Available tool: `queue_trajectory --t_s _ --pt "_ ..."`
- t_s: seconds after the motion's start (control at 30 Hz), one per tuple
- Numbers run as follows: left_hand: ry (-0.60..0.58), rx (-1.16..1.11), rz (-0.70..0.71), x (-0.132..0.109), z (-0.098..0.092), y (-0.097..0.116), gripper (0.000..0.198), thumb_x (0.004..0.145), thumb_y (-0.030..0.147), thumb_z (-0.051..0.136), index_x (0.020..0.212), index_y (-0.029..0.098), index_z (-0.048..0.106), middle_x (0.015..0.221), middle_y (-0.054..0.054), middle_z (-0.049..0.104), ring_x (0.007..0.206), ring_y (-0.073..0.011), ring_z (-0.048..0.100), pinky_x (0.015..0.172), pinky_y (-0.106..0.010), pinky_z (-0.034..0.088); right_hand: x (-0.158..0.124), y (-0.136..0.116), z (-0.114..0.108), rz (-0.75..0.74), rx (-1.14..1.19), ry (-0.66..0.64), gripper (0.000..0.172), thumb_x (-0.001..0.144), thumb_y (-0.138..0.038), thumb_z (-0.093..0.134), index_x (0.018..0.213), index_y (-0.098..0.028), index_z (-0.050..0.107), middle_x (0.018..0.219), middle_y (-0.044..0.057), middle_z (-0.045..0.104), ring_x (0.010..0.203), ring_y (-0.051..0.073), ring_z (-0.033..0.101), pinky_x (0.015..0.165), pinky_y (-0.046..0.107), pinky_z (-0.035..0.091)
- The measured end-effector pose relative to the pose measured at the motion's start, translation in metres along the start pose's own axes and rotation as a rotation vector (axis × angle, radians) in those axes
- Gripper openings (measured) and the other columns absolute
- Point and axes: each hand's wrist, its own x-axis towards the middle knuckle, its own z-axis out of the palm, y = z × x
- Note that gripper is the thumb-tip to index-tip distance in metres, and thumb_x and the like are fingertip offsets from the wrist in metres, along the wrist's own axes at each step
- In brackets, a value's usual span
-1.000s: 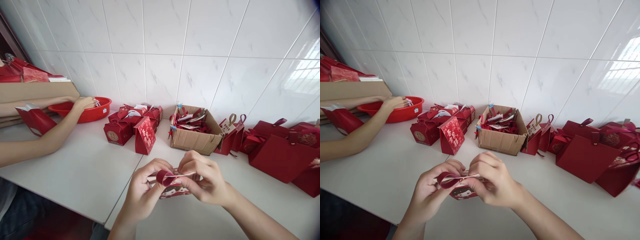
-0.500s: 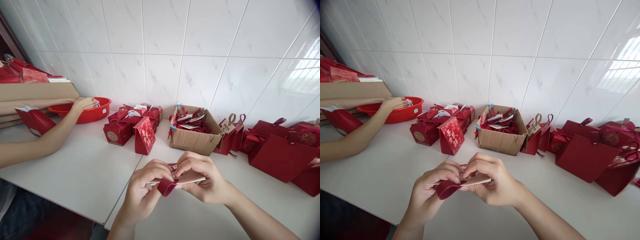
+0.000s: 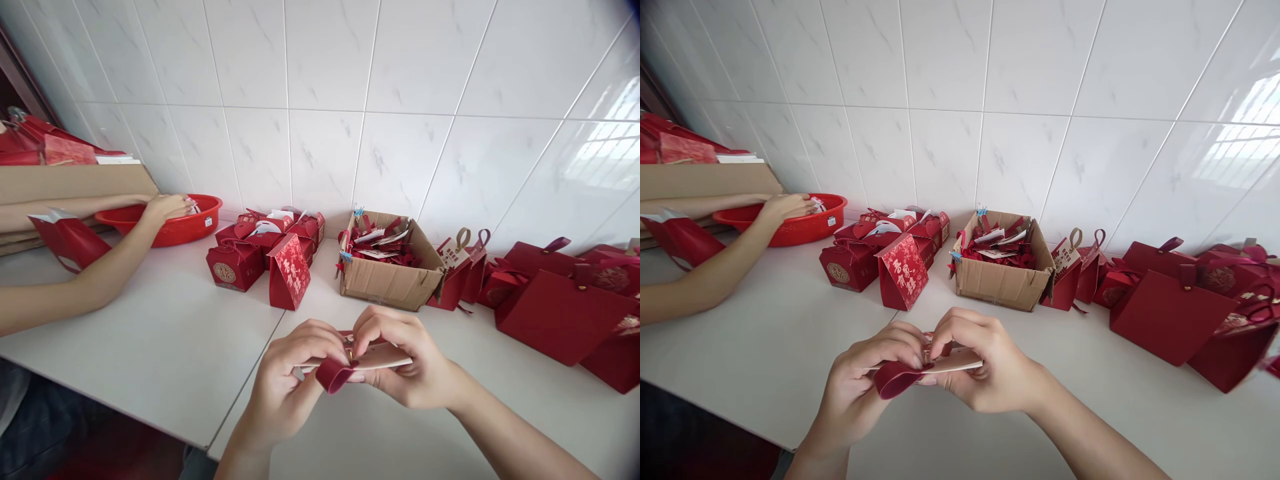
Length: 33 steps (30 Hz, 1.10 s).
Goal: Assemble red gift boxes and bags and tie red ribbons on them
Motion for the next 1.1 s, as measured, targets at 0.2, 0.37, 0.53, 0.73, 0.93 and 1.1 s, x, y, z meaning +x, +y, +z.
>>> queue_trajectory --t_s 0.2,0.37,0.53,0.73,0.93,1.1 --pt "0.003 0.001 -0.006 0.000 0.000 -0.001 0.017 0.082 0.006 0.063 0.085 0.020 0.070 0.080 -0.005 0.070 0.081 -0.0194 0.064 0.084 -0.037 0.055 0.000 0.000 0.001 -0.010 -0.007 0.003 0.017 0.078 -0.018 0.074 0.086 -0.016 0.059 0.079 0.004 0.060 0.070 0.011 0.057 0.062 0.022 0.049" --pt "0.007 0.019 0.001 0.000 0.000 0.000 0.012 0.085 0.010 0.061 0.083 0.019 0.069 0.078 -0.006 0.070 0.080 -0.0200 0.064 0.081 -0.038 0.055 0.002 -0.001 0.000 -0.029 -0.035 0.016 0.015 0.080 -0.020 0.071 0.083 -0.018 0.057 0.075 0.003 0.060 0.066 0.012 0.057 0.059 0.022 0.049" --pt "0.022 0.024 -0.008 0.001 0.001 0.001 0.012 0.085 0.010 0.061 0.084 0.019 0.068 0.080 -0.006 0.069 0.081 -0.0193 0.064 0.078 -0.034 0.055 0.001 0.001 0.002 -0.047 -0.055 0.054 0.013 0.083 -0.024 0.070 0.081 -0.017 0.059 0.072 0.004 0.063 0.064 0.012 0.059 0.057 0.022 0.049" --pt "0.070 0.029 -0.048 -0.001 0.002 -0.002 0.013 0.087 0.011 0.059 0.087 0.021 0.068 0.091 -0.005 0.067 0.095 -0.0190 0.064 0.080 -0.028 0.054 0.000 0.005 0.005 -0.027 -0.063 0.112 0.011 0.081 -0.019 0.071 0.081 -0.016 0.061 0.072 0.004 0.062 0.063 0.012 0.059 0.056 0.021 0.049" --pt "0.023 -0.043 -0.225 -0.006 0.003 0.000 0.008 0.090 0.016 0.057 0.089 0.020 0.064 0.104 -0.006 0.067 0.108 -0.0202 0.063 0.084 -0.026 0.054 0.000 0.007 0.004 -0.003 -0.065 0.108 0.010 0.079 -0.017 0.071 0.081 -0.015 0.061 0.073 0.004 0.062 0.064 0.012 0.058 0.058 0.022 0.049" --pt "0.211 -0.156 -0.348 -0.004 0.012 0.005 0.011 0.087 0.024 0.064 0.094 0.021 0.056 0.095 -0.003 0.067 0.094 -0.0154 0.065 0.076 -0.022 0.055 -0.002 0.010 0.006 0.045 -0.071 0.126 0.009 0.080 -0.015 0.068 0.082 -0.016 0.060 0.073 0.003 0.062 0.064 0.012 0.057 0.057 0.021 0.048"
